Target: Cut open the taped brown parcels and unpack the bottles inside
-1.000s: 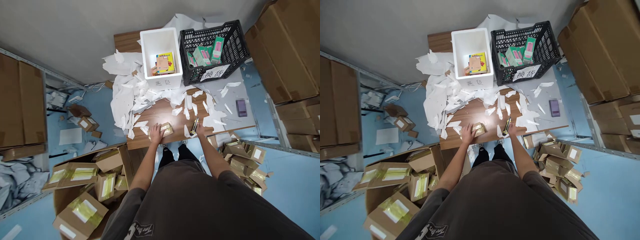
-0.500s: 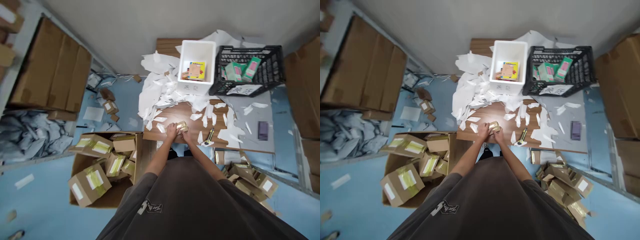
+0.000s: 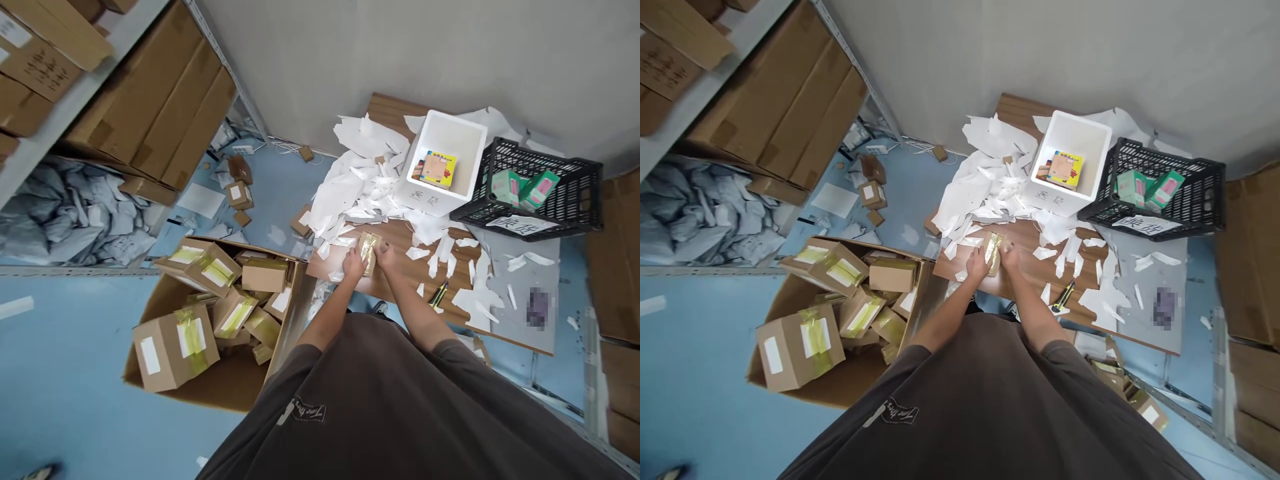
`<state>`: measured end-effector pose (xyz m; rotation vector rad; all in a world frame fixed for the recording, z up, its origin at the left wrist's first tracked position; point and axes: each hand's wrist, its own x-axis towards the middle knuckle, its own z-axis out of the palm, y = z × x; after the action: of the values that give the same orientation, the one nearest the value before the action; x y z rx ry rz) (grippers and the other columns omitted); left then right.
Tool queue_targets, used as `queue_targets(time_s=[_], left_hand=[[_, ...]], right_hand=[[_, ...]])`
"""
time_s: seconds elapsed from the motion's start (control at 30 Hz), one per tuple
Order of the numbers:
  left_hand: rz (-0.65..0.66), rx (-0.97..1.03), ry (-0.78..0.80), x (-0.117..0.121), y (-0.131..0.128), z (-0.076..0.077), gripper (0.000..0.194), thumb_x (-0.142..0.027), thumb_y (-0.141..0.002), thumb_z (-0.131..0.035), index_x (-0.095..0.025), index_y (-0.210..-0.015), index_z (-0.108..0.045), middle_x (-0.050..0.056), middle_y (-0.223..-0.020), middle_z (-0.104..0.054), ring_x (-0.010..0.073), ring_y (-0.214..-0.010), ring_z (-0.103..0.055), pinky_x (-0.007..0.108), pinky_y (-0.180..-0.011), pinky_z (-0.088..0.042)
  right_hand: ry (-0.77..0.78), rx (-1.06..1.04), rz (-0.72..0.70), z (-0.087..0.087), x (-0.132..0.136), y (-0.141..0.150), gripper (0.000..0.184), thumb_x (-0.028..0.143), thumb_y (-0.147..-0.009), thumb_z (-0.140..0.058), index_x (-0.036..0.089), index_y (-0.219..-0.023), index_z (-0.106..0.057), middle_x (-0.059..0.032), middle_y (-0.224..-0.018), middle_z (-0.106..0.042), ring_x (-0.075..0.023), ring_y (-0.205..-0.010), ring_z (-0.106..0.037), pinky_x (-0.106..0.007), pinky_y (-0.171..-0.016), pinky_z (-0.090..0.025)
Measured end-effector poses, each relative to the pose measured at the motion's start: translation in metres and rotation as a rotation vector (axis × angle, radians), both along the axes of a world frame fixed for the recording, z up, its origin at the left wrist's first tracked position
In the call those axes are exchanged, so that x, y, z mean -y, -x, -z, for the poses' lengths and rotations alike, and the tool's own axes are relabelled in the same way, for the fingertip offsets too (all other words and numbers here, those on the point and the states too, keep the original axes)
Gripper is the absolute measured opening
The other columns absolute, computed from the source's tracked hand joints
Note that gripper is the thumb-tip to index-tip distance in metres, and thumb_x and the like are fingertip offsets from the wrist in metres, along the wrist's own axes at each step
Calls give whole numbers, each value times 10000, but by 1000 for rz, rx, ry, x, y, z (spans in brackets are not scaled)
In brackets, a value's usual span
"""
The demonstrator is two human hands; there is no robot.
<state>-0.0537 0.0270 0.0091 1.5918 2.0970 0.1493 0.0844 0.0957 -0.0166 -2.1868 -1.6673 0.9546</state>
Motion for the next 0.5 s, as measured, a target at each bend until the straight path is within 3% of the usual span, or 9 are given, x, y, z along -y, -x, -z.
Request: queue_targets(time_s=[0.13,0.27,0.4,0.5], left_hand=[[13,71,32,-12,5,5,727,-374,-1004,-686,-96,-1638,-463,246,-1375,-675,362,-1194,-721,404,-1007,-575],[-76,283,23,-3,44,21,604,-278,-1074,-516,-158,-1665,-475,176,-1241,-791,328,-1176,-759,400,-1042,-575],[-172,427,-147,10,66,35,658,-184,-1048,-496,-167,-1701,-413,166,-1454,-717,273,-1352,-680,388,-1129,-558],[-29,334,-222,10,60,36,607,-110,-991,-548,-203,-1589,-581,148,-1602,-603,271,-1475,-575,420,-1233,-492]], right_hand=[[53,-89,68,-11,0,-1,651,451,-997,-693,124,-1537,-535,-216,-1388,-746,-327,-1212,-750,-395,-1022,-585],[46,-63,54,-21,4,5,653,461,-1035,-659,115,-1568,-508,-237,-1401,-727,-339,-1237,-724,-390,-1037,-564],[44,25,-33,-22,27,28,808,531,-984,-700,142,-1636,-424,-245,-1467,-660,-362,-1237,-710,-428,-1062,-546],[37,-30,-75,-18,43,34,982,437,-823,-821,176,-1666,-390,-224,-1549,-589,-357,-1288,-676,-425,-1094,-528]])
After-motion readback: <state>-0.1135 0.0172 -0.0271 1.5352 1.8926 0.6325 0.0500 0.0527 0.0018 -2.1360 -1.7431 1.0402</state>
